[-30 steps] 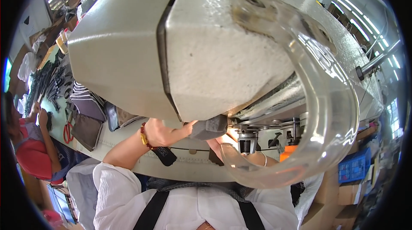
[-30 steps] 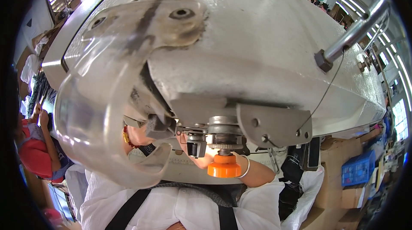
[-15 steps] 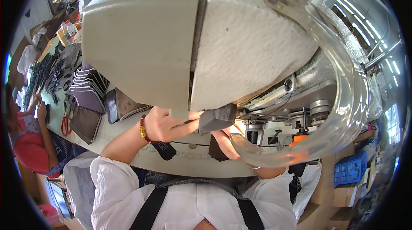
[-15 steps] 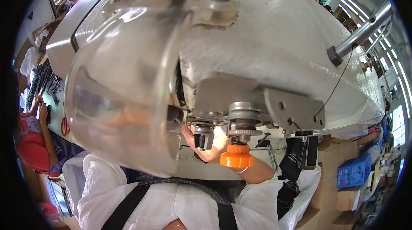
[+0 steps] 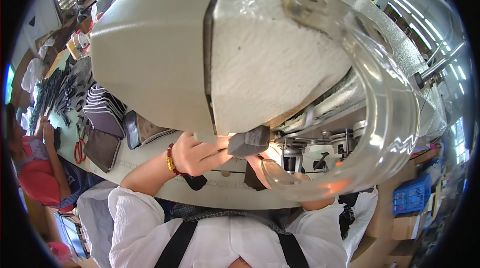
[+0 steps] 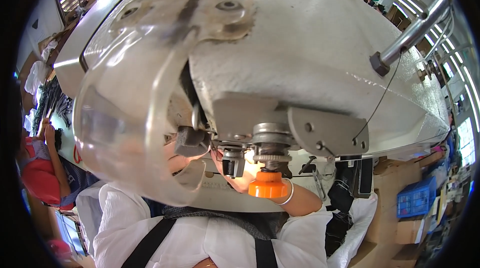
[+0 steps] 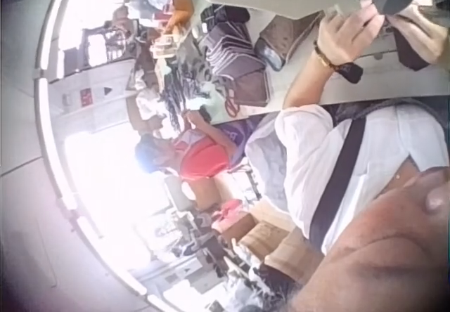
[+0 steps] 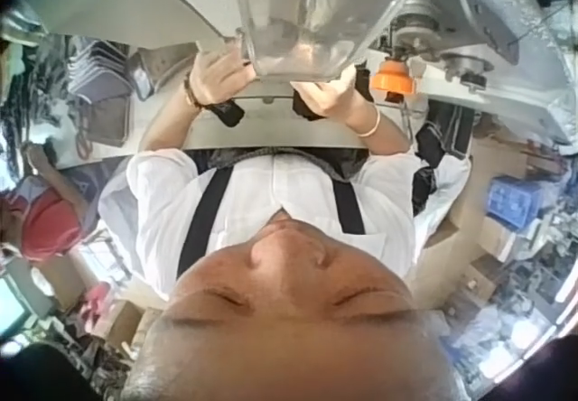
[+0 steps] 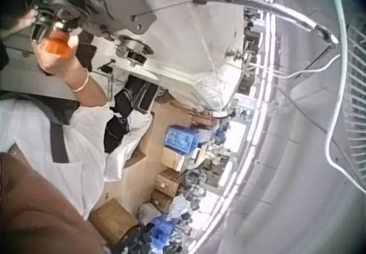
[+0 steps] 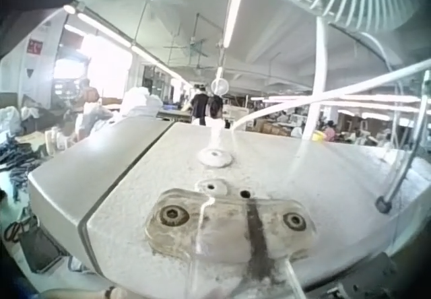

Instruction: Using an industrial sewing machine to stitch together fabric or leather shoe components.

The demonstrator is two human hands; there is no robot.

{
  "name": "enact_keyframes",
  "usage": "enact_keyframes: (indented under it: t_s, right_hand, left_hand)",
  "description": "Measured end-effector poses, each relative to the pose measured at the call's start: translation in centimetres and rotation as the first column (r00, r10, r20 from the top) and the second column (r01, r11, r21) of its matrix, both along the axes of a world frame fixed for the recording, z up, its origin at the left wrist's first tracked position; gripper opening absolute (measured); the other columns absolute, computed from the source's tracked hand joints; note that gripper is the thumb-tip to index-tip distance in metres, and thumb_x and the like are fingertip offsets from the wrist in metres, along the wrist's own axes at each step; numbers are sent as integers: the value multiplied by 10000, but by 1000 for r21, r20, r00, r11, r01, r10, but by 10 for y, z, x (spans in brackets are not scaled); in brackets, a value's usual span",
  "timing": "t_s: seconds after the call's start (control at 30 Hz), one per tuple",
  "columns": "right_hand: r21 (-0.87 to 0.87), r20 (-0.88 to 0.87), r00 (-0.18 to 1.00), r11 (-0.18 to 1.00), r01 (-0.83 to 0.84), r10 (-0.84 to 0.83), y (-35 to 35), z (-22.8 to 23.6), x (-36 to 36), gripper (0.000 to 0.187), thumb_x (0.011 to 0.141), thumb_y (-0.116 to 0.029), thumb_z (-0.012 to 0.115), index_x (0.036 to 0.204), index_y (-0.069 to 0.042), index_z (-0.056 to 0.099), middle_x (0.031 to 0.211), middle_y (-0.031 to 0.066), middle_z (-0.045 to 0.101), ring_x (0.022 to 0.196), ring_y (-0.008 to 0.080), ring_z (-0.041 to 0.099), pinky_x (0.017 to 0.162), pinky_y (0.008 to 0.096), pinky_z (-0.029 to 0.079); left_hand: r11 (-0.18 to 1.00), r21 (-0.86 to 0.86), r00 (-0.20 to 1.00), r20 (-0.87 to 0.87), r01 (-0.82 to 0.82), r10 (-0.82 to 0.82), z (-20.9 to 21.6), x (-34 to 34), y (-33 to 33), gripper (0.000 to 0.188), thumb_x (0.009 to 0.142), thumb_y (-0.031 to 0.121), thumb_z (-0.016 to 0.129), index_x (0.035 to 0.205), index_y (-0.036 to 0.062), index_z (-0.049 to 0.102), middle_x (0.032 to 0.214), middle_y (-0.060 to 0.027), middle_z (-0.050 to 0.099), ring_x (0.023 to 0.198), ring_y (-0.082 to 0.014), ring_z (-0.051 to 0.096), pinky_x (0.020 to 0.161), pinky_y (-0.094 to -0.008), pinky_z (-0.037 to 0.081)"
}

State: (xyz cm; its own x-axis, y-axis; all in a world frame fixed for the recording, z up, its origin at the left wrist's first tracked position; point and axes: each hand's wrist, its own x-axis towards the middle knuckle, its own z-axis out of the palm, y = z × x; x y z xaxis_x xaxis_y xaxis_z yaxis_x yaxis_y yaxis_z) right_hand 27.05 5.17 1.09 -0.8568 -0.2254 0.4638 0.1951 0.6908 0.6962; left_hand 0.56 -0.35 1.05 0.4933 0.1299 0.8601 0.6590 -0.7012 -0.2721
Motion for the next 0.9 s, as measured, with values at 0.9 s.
enact_keyframes:
  t_s: [0.9]
  right_hand:
    - [-549,-233,942,832,78,-242,-3,-30,5,326,869,-112,702,1183,-79,782,1022,132,728,852,361,680,704,505,517]
  left_hand:
    - [960,-280,993,111,-14,47,-46,-15,11,230,779,-2,829,995,44,768,1088,-147,752,931,-312,744,787,-413,614]
